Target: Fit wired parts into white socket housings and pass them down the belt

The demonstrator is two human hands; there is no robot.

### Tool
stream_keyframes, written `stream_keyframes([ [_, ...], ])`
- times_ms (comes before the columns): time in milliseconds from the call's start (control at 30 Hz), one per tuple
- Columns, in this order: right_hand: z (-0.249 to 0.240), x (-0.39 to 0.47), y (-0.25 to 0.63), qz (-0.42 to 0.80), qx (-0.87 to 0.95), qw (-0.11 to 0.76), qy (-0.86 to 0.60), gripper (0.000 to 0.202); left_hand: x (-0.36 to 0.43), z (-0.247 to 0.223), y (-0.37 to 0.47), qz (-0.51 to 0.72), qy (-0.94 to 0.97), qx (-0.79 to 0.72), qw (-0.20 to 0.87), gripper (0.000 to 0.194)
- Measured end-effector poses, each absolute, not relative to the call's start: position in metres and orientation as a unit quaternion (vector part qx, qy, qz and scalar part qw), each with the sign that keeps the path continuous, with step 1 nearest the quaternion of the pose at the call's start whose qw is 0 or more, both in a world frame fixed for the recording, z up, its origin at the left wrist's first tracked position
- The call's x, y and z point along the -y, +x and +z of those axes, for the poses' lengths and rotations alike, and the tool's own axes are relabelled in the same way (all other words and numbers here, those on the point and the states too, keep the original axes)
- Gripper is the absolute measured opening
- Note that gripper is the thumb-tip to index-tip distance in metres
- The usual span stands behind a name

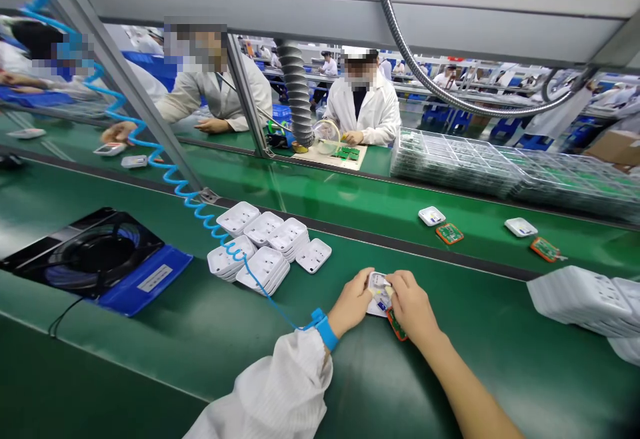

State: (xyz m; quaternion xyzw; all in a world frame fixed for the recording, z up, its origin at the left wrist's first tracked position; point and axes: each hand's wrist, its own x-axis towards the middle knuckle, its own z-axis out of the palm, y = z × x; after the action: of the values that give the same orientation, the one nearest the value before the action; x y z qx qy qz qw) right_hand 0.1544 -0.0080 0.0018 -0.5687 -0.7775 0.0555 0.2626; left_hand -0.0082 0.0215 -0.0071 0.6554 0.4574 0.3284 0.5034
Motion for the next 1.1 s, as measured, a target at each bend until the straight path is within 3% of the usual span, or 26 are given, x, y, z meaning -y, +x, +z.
stream_keyframes([
  [100,0.001,0.007,0.154,0.067,0.779,0.264,-0.564,0.035,-0.021,-0.009,-0.007,0.339,0.634,-0.437,0.541,0.046],
  [300,0.001,0.008,0.145,0.085,0.791,0.279,-0.537,0.028,-0.025,-0.017,-0.008,0.379,0.628,-0.477,0.484,0.015],
  [433,0.004,0.003,0.148,0.108,0.743,0.339,-0.568,0.03,-0.031,-0.014,-0.008,0.376,0.628,-0.454,0.508,0.027],
  [600,0.002,0.003,0.152,0.248,0.732,0.297,-0.561,0.016,-0.023,0.002,-0.005,0.325,0.673,-0.442,0.496,0.027],
  [833,0.012,0.016,0.132,0.06,0.746,0.275,-0.603,0.018,-0.029,-0.012,-0.007,0.363,0.648,-0.535,0.403,0.023],
  [1100,0.004,0.02,0.121,0.03,0.773,0.19,-0.605,0.015,-0.021,-0.011,0.0,0.38,0.555,-0.52,0.526,0.042],
])
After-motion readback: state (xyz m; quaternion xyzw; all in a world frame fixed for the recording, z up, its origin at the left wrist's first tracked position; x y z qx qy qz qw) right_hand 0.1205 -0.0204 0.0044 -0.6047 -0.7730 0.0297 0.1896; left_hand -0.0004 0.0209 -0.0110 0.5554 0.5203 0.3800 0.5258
